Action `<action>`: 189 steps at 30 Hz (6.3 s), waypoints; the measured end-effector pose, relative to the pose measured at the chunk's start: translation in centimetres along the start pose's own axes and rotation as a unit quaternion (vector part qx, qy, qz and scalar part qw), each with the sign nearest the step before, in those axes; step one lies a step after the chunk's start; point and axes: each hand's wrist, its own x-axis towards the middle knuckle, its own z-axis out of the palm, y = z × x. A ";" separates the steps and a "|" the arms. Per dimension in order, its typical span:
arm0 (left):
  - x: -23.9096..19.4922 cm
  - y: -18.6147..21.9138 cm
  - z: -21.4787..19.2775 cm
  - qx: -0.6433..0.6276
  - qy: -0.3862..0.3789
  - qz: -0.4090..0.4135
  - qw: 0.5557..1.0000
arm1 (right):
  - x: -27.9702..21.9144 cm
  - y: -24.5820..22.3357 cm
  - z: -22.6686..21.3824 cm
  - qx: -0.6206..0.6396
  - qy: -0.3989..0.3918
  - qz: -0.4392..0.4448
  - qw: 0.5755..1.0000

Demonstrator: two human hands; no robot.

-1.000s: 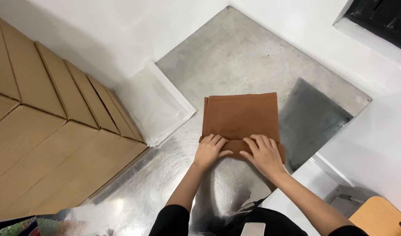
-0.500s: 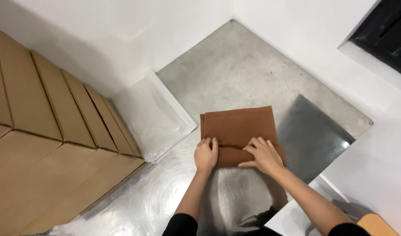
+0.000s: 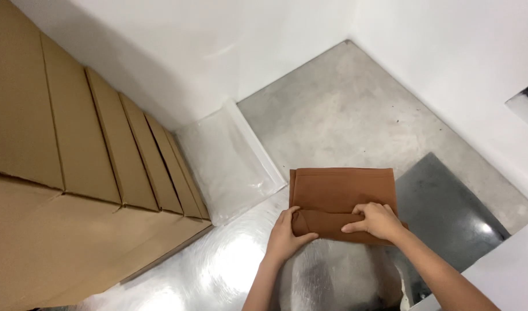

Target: The person takes a brown garment and a pink garment from a clothing rack, one at a time. They unfold each item on a metal table, smooth it out, and fold it into a compact rectangle. The folded garments are placed on the table.

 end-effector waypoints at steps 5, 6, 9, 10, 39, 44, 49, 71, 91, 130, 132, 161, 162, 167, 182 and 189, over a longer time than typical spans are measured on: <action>-1.6 -3.3 3.3 -0.055 0.073 0.065 0.994 | -2.7 0.5 -1.5 0.047 -0.043 0.021 0.998; -1.2 -4.1 4.4 -0.072 0.126 0.111 0.983 | -2.9 0.8 -2.2 0.062 -0.042 0.021 0.997; -1.7 -4.4 8.1 -0.122 0.245 0.124 0.954 | -4.2 2.9 -3.3 0.094 -0.036 0.032 0.994; -1.5 -4.4 9.1 -0.125 0.250 0.121 0.952 | -3.7 3.8 -3.2 0.087 -0.037 0.029 0.995; -2.8 -2.9 12.9 -0.214 0.227 -0.041 0.949 | -4.2 7.3 3.9 -0.218 0.207 -0.252 0.920; -4.7 5.2 10.5 0.012 0.255 0.051 0.965 | -3.1 7.2 2.7 -0.197 0.158 -0.263 0.931; -0.7 4.8 13.3 0.340 0.118 0.188 0.914 | -1.6 7.2 1.4 -0.149 0.130 -0.283 0.938; 4.3 3.7 14.6 0.345 0.263 0.219 0.874 | 4.9 5.3 -4.7 -0.179 0.055 -0.296 0.937; 11.7 5.3 10.9 0.380 0.194 0.131 0.895 | 8.6 2.9 -9.6 -0.184 0.029 -0.274 0.943; 9.3 16.2 23.6 0.383 -0.122 0.040 0.915 | 0.6 32.5 -3.9 -0.216 0.522 0.070 0.822; 9.6 16.2 23.5 0.373 -0.110 0.051 0.920 | -0.4 30.6 -5.2 -0.181 0.511 0.050 0.839; 7.5 13.1 23.3 0.302 0.034 -0.083 0.949 | 3.2 32.2 -8.6 -0.207 0.529 -0.102 0.816; 8.0 13.1 23.1 0.303 0.033 -0.085 0.948 | 3.6 31.9 -8.9 -0.230 0.553 -0.105 0.794; 8.4 12.7 23.1 0.294 0.027 -0.093 0.951 | 3.0 31.2 -9.5 -0.200 0.457 -0.071 0.864; 8.2 12.4 21.6 0.228 0.053 -0.062 0.970 | 0.3 27.2 -11.3 -0.114 0.386 -0.080 0.912; 2.8 8.0 15.5 0.097 0.219 -0.069 0.968 | 0.0 16.9 -11.7 -0.057 0.366 -0.213 0.904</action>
